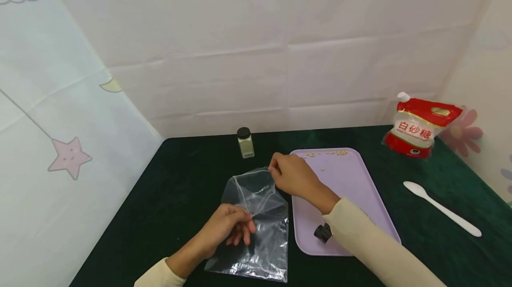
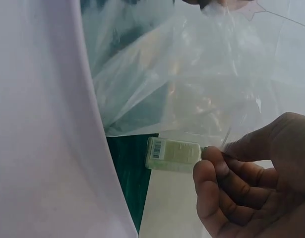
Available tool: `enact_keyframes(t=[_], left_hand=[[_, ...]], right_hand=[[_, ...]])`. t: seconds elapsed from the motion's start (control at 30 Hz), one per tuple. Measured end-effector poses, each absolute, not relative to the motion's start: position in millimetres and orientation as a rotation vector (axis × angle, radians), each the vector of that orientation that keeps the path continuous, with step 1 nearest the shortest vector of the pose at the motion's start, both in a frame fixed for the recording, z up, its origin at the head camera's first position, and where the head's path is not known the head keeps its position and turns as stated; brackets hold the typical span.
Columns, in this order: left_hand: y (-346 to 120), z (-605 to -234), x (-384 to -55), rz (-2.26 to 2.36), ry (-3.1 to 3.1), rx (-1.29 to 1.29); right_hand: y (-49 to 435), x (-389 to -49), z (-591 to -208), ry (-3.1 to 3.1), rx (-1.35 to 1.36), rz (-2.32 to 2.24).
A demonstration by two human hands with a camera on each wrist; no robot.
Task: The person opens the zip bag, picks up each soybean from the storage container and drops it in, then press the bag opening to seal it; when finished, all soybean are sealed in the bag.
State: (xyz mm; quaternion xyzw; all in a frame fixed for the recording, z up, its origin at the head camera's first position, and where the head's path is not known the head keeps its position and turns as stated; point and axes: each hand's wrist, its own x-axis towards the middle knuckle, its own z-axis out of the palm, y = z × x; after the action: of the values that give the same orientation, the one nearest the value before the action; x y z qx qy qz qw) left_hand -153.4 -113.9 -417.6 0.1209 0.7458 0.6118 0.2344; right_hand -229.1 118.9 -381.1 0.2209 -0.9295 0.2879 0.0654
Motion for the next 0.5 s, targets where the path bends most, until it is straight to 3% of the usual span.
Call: enact_keyframes(t=[0.27, 0.5], left_hand=[[-124, -402, -157, 1.409, 2.624, 0.6], [-146, -400, -188, 1.134, 3.206, 0.992]], right_hand=[[116, -224, -381, -2.797, 0.723, 0.897], [112, -221, -382, -2.816, 0.744, 0.814]])
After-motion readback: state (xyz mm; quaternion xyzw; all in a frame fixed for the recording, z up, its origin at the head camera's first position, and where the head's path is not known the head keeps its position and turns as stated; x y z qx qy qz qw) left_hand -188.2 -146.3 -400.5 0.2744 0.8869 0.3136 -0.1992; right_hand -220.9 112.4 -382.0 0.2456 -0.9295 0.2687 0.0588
